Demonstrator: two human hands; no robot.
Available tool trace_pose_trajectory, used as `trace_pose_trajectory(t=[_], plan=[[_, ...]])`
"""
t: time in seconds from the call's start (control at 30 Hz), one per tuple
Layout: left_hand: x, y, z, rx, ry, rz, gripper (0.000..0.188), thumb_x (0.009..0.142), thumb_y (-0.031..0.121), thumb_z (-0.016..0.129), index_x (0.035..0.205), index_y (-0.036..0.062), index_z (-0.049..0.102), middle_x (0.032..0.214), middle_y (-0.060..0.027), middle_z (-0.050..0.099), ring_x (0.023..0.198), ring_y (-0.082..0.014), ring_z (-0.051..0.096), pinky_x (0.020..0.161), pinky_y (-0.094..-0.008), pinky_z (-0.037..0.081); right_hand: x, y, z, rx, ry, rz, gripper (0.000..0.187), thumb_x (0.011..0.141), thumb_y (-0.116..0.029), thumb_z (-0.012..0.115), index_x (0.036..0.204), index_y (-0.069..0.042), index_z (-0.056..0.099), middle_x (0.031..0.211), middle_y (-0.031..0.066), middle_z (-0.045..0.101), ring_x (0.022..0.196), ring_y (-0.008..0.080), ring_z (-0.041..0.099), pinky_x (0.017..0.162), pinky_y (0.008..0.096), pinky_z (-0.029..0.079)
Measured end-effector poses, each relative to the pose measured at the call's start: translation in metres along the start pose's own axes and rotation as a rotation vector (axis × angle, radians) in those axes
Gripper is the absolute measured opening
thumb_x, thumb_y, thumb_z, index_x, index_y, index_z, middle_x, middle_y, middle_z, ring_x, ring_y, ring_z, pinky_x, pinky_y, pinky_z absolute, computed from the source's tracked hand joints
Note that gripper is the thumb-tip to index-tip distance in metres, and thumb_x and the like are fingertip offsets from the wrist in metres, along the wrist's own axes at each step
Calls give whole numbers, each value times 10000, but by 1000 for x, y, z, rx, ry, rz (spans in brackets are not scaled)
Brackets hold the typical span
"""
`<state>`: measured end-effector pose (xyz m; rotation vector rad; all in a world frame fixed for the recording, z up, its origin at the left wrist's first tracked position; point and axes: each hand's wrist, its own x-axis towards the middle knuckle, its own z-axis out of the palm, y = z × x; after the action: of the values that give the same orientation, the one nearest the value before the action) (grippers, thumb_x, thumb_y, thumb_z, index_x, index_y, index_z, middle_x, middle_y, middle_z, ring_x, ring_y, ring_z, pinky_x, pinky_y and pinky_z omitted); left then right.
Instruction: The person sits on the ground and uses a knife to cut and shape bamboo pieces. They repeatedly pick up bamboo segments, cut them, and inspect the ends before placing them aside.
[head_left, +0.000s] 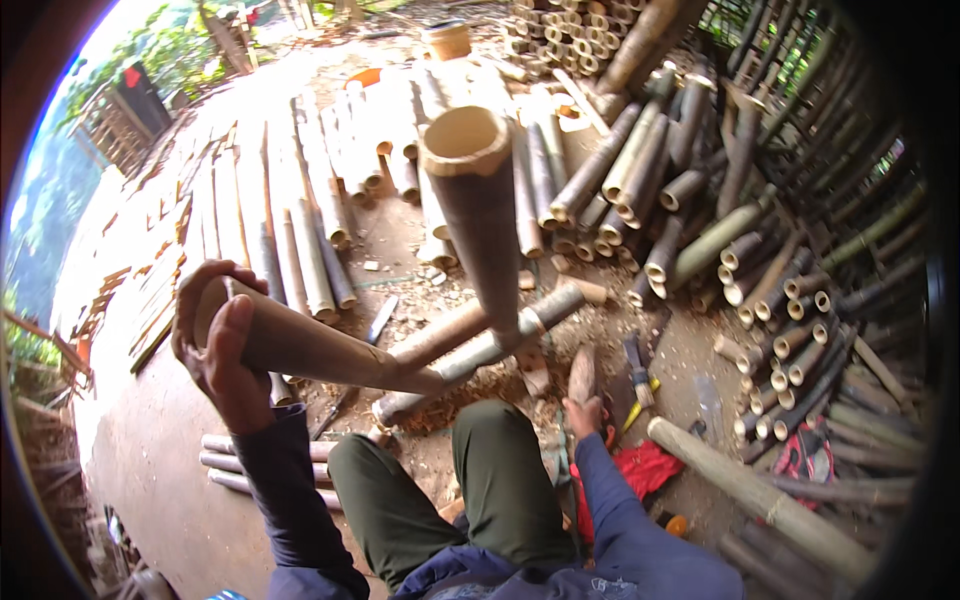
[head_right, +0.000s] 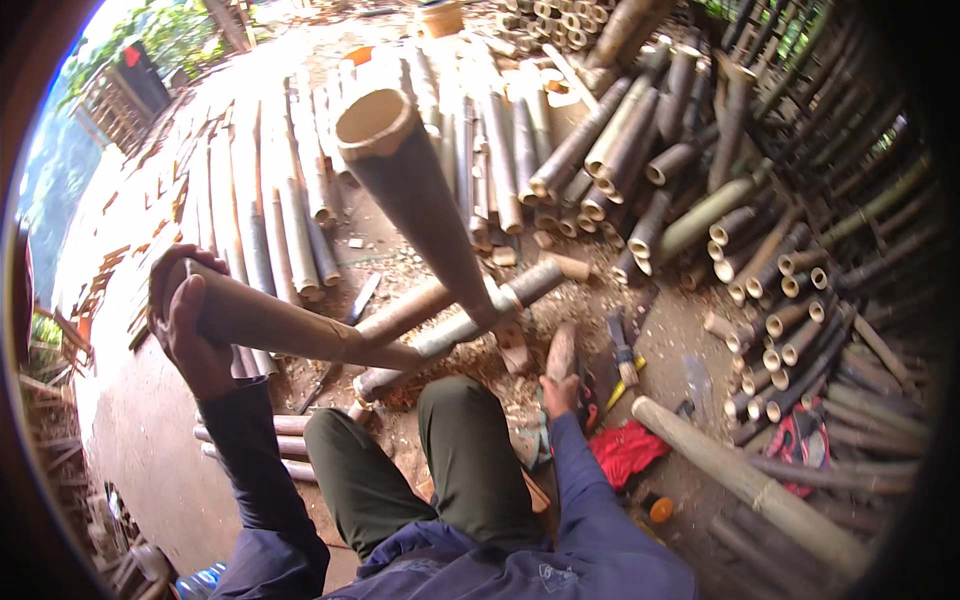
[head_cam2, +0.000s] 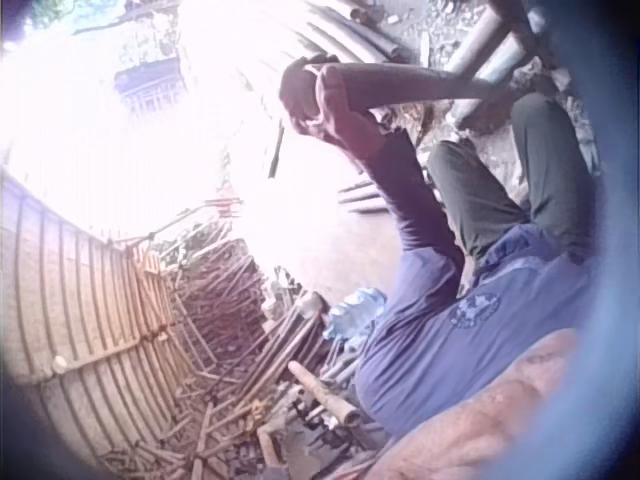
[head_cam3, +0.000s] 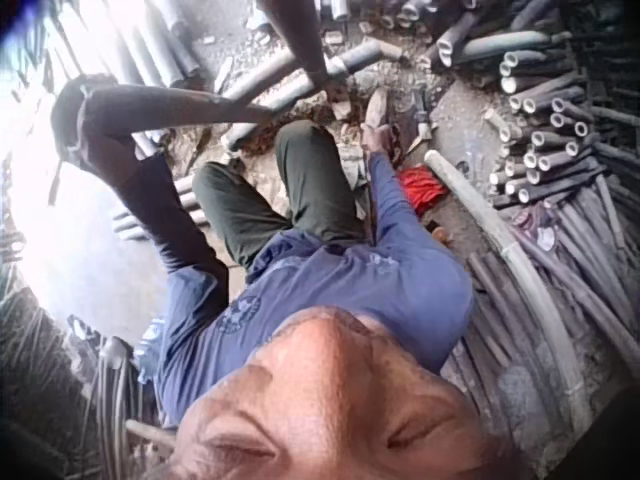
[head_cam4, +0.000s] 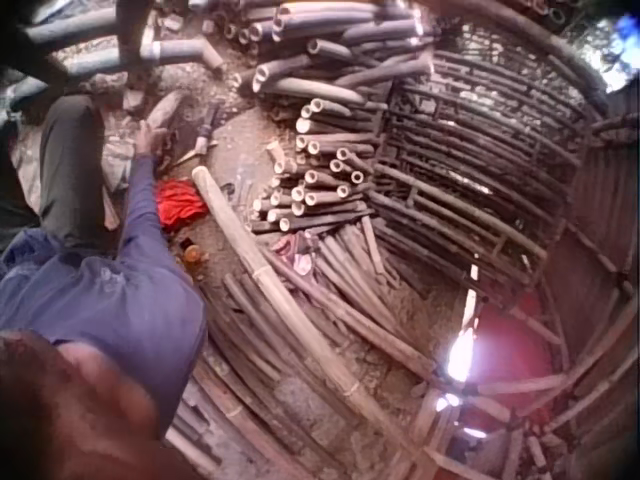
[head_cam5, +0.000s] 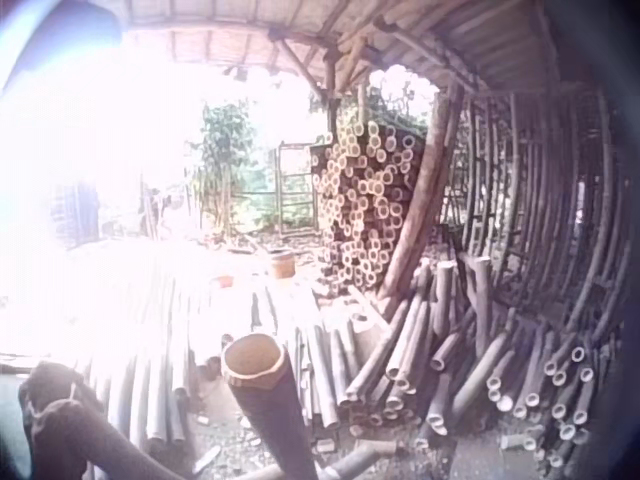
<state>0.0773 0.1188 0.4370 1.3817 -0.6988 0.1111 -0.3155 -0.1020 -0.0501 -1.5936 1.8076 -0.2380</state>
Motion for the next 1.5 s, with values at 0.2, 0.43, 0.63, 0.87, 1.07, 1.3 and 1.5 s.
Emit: trace_pose_trajectory(t=[0.2,0.43,0.63,0.87,1.07,1.3,1.5], plan=[[21,-14,-4,140,182,22,464,854,241,723,1221,-37,661,968,-161,713,896,-226,705,814,-341,587,35,-150,5,-54,540,-749,499,972,-299,686,1300,47,539,1191,231,669,1101,396,655,1006,481,501],[30,-25,7,125,186,7,494,861,306,696,1215,-37,657,935,-144,695,860,-228,698,755,-343,584,172,-395,116,369,-424,-712,416,1041,-355,592,1277,-13,606,1108,128,686,976,246,657,886,390,531],[31,-29,8,157,205,32,526,897,369,687,1243,-24,642,977,-136,688,839,-224,688,759,-338,584,189,-449,223,226,-683,-494,707,996,-593,594,1344,16,510,1243,184,568,1141,325,586,932,569,514],[34,-29,17,148,272,27,618,853,459,706,1236,-22,638,940,-125,666,792,-206,669,716,-310,571,207,-461,271,203,-445,-628,865,910,-516,749,1330,182,457,1380,370,570,1344,416,573,1081,442,464],[35,-39,11,148,279,26,617,825,447,715,1214,-26,639,897,-129,660,759,-212,663,655,-302,553,183,-458,239,648,-959,-209,609,855,-495,749,1258,-69,584,1107,165,652,1017,296,657,660,485,569],[33,-25,13,120,246,33,541,755,333,772,1157,-16,674,887,-128,702,787,-202,700,696,-314,583,173,-513,124,871,-1143,-146,613,867,-476,777,1307,-100,574,1089,122,693,962,265,700,770,502,601],[22,-29,-16,142,150,75,425,728,109,853,1111,-9,712,1026,-60,704,913,-163,701,850,-312,559,110,-547,14,843,-1112,-573,547,871,-327,813,1307,-77,598,1018,91,716,928,243,725,794,456,614]])
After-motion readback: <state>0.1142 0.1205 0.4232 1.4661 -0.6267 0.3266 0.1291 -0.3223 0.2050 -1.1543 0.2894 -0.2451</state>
